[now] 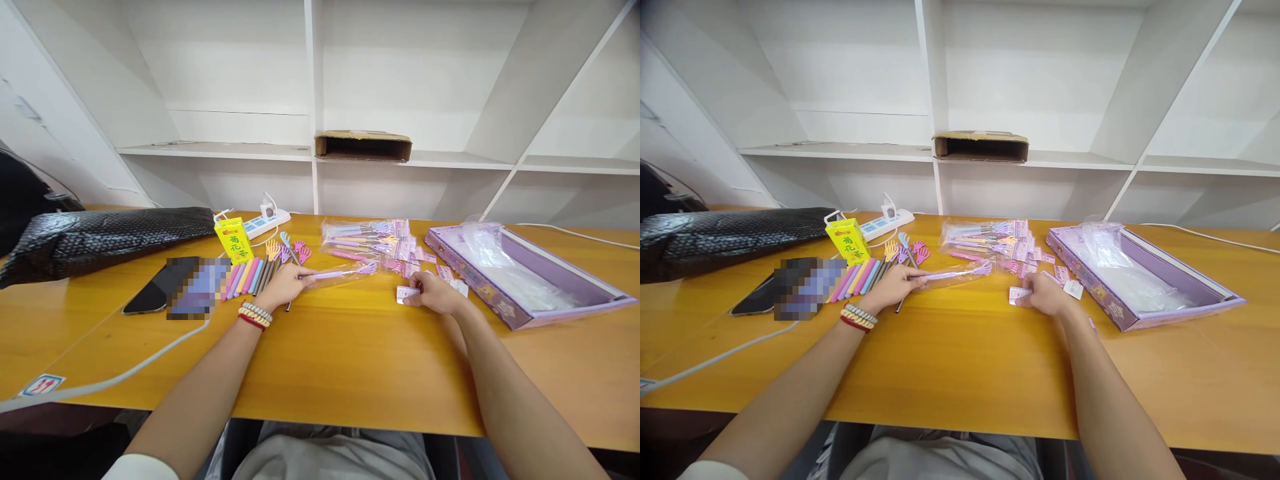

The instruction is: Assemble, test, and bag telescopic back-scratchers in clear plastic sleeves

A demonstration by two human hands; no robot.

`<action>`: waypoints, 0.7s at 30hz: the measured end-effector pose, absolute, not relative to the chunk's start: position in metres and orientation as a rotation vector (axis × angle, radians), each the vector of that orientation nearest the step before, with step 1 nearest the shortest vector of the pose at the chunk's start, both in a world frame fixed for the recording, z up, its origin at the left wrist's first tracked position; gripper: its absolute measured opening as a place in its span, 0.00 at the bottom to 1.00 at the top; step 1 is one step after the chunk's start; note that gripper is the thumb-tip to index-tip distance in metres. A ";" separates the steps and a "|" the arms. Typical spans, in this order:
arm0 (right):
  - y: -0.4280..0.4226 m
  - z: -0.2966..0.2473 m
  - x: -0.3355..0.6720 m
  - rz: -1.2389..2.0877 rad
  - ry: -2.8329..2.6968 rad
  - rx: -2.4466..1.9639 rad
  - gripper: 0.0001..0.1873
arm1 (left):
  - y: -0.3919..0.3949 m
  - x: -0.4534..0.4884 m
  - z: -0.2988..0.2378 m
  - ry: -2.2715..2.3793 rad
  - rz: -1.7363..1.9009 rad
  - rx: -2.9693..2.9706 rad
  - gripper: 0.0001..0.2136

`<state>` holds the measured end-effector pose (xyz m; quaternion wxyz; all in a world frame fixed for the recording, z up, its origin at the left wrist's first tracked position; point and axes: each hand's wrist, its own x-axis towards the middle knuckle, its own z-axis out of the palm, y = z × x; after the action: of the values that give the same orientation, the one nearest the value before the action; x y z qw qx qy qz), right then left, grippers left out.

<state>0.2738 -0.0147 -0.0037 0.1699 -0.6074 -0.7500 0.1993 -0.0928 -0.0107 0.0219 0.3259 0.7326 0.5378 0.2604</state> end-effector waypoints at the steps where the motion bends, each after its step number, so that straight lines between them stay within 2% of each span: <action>1: -0.016 -0.002 0.272 0.558 -2.120 -1.738 0.14 | -0.010 -0.093 0.021 1.402 0.702 1.901 0.19; 5: -0.018 0.001 0.265 0.601 -2.119 -1.580 0.10 | -0.008 -0.095 0.020 1.343 0.757 1.803 0.19; 8: -0.018 -0.001 0.257 0.588 -1.965 -1.485 0.13 | -0.008 -0.096 0.019 1.273 0.778 1.763 0.19; 14: -0.015 -0.014 0.234 0.298 -1.574 -1.331 0.15 | -0.016 -0.087 0.021 1.172 0.804 1.703 0.15; 21: -0.013 -0.019 0.226 0.094 -1.504 -1.358 0.12 | -0.023 -0.074 0.018 1.025 0.800 1.692 0.16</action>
<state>0.2258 -0.0131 -0.0191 0.5282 -0.5685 -0.6295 0.0393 -0.0739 -0.0232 0.0176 0.4827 0.6944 0.4206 0.3285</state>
